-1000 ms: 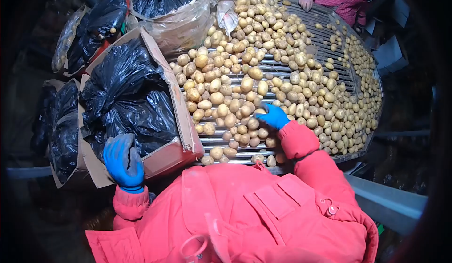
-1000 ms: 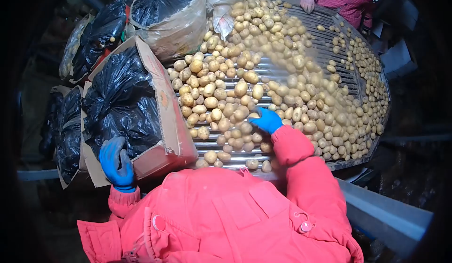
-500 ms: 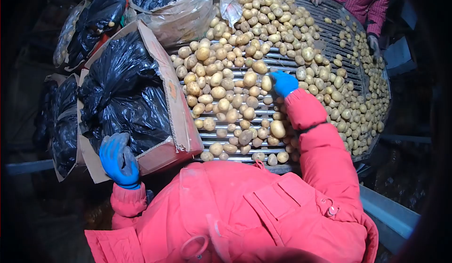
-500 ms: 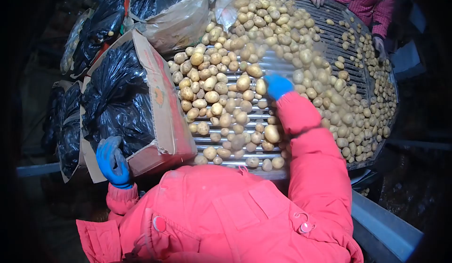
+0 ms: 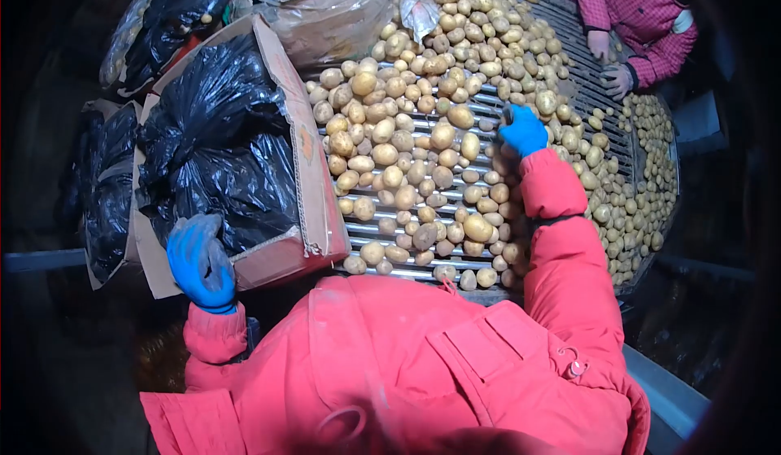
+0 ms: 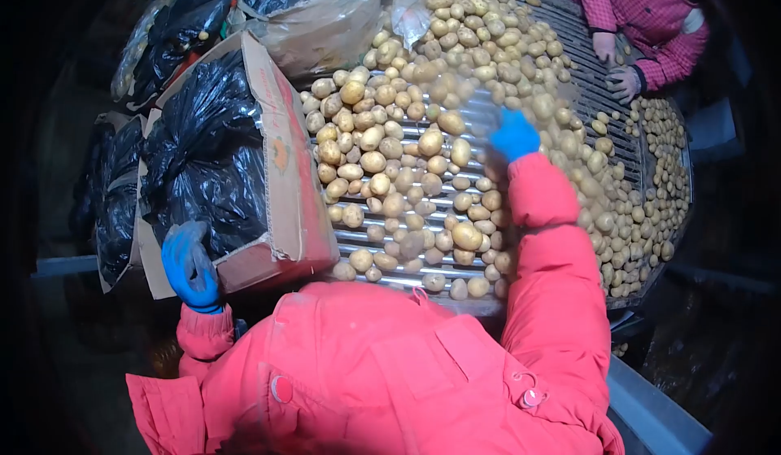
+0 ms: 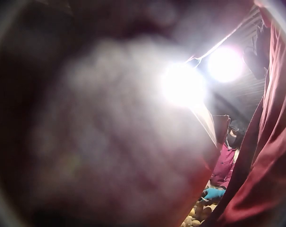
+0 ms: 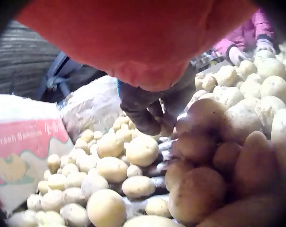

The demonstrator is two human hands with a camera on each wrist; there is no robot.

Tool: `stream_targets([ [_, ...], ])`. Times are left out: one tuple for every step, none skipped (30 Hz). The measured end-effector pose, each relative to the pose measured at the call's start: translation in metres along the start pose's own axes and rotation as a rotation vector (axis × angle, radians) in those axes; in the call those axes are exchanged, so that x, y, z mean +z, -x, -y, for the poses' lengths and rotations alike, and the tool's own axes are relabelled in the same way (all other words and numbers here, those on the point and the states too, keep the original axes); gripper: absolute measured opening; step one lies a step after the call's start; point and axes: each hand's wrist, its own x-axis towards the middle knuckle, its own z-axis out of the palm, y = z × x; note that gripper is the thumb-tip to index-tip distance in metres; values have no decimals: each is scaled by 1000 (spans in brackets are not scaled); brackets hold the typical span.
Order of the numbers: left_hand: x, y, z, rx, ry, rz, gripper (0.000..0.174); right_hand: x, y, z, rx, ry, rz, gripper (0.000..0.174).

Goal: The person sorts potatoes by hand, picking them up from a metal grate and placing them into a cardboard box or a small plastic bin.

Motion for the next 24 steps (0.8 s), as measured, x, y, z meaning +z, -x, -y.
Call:
stream_targets([
  [1,-2,0,-3,7,0,24,-1,-3,-1,-20,-2,2,41],
  [2,-2,0,-1,5,6,24,-3,-10,-2,-40,-5,-4,43],
  [2,-1,1,1,3,12,24,0,-17,-2,-134,-39,100,50],
  [2,-1,2,2,-2,18,24,9,-19,-3,-194,-35,120,51],
  [3,-1,2,3,3,17,24,20,-22,-2,-258,-31,140,52],
  [3,-2,2,2,4,17,25,29,-24,3,-326,-28,161,53],
  [1,-1,2,1,5,20,25,39,-22,8,-282,-27,82,50],
  [1,-1,2,0,-1,24,25,42,-25,7,-253,-43,117,49],
  [1,-2,2,0,-7,28,25,32,-26,13,-224,-58,150,48],
  [1,-1,2,0,-12,33,25,27,-24,18,-193,-73,184,48],
  [1,0,1,-3,-14,31,25,43,-27,4,-273,-237,20,37],
  [1,0,1,-6,-15,27,25,29,-21,10,-114,-593,142,33],
  [2,0,1,-10,-17,25,25,2,-11,21,55,-944,266,30],
  [2,0,2,-11,-22,27,25,-12,-6,26,237,-1288,393,27],
  [2,0,2,-12,-25,30,25,4,-15,8,69,-1273,367,33],
  [2,0,1,-11,-27,35,26,4,-16,5,-94,-1261,333,39],
  [2,0,1,-12,-24,37,26,5,-15,0,65,-1583,404,39],
  [3,0,2,-11,-21,36,26,17,-24,-3,56,-1621,356,40],
  [3,0,2,-10,-20,35,26,23,-29,-1,45,-1657,308,40],
  [3,0,2,-9,-24,38,26,28,-36,2,-98,-1282,238,39],
  [3,-1,2,-8,-29,42,26,26,-37,20,-228,-903,168,37],
  [2,-1,2,-7,-35,47,26,26,-37,39,-344,-522,97,36],
  [2,-1,1,-8,-31,46,26,29,-38,54,-361,-408,93,34],
  [2,-1,1,-9,-27,45,26,31,-38,69,-377,-294,88,32],
])
